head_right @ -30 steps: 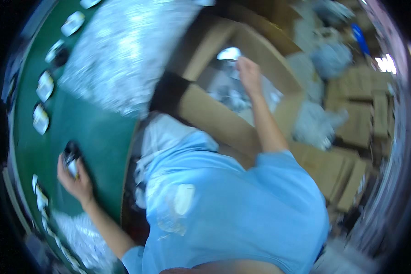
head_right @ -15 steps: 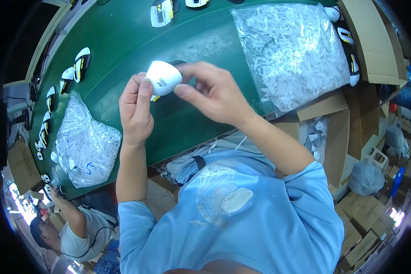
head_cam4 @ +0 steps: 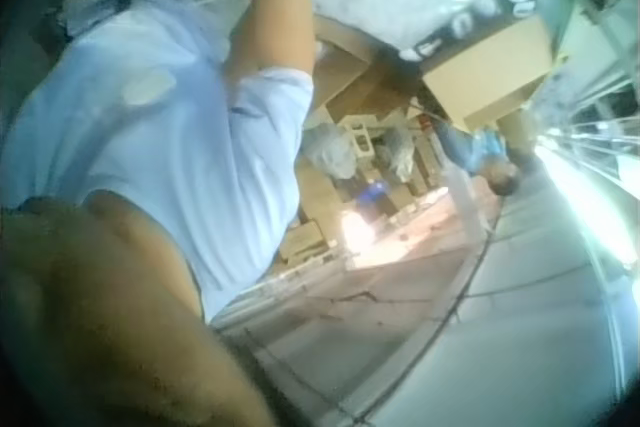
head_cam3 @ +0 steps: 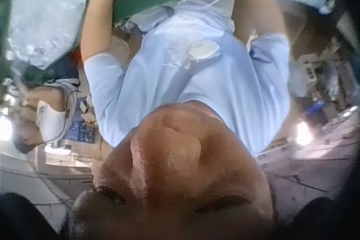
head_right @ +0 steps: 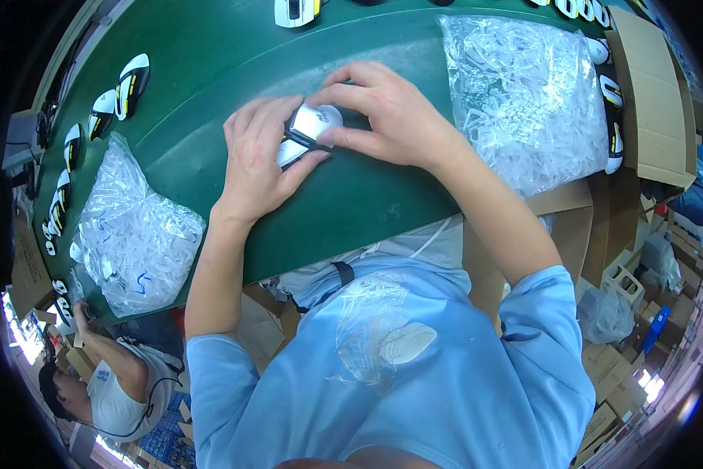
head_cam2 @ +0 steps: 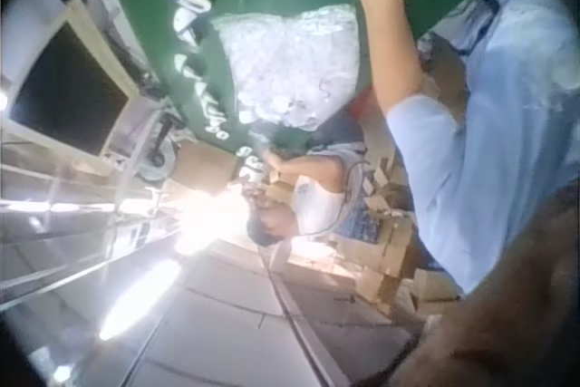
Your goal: The person assembles plastic components by hand, retrieving parts from a box and plastic clips from a bag, fitting them onto base pieces, and placing the assembled units in a row on the green table.
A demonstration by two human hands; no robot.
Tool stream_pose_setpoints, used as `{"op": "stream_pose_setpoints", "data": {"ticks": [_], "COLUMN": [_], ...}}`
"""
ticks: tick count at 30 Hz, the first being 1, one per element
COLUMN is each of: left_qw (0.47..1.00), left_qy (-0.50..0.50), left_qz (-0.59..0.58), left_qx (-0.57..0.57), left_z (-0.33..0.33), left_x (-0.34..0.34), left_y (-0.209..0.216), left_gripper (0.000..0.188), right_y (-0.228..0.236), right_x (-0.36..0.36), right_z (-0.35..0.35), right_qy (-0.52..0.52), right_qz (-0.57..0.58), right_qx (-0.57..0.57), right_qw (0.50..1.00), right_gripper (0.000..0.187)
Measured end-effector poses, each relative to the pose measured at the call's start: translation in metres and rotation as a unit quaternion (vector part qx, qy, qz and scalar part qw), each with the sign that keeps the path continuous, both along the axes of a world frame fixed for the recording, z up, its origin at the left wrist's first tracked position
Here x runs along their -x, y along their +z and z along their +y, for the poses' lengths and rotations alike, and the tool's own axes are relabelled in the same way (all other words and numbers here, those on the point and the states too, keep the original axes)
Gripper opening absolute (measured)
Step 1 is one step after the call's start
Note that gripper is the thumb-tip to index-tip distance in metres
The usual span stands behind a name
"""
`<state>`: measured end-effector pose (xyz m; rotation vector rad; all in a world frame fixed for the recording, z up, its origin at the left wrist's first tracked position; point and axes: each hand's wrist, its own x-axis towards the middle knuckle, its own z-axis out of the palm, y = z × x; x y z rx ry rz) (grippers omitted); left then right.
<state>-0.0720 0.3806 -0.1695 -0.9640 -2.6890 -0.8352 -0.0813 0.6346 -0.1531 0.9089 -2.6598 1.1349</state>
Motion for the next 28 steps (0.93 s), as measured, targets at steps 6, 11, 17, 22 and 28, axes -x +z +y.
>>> {"op": "stream_pose_setpoints", "data": {"ticks": [6,11,17,22,28], "left_qw": [0.998,0.996,0.994,0.995,0.999], "left_qy": [-0.032,-0.049,-0.043,-0.04,-0.032], "left_qz": [-0.017,-0.002,-0.012,-0.023,0.037], "left_qx": [-0.056,-0.071,-0.1,-0.094,-0.023], "left_z": [-0.004,-0.008,-0.007,-0.002,-0.001], "left_x": [0.003,0.001,-0.002,0.005,0.004], "left_y": [-0.006,-0.01,-0.015,-0.013,-0.01], "left_gripper": [0.083,0.084,0.085,0.088,0.087], "right_y": [-0.003,0.006,0.002,0.002,-0.005], "right_x": [0.005,0.011,0.0,-0.001,-0.004], "right_z": [0.003,0.005,0.002,0.007,0.004], "right_qy": [0.066,0.114,0.075,0.064,0.053], "right_qz": [-0.033,-0.018,0.014,-0.022,-0.049], "right_qx": [-0.003,-0.071,-0.038,-0.04,-0.037], "right_qw": [0.997,0.991,0.996,0.997,0.997], "right_gripper": [0.038,0.044,0.042,0.041,0.04]}}
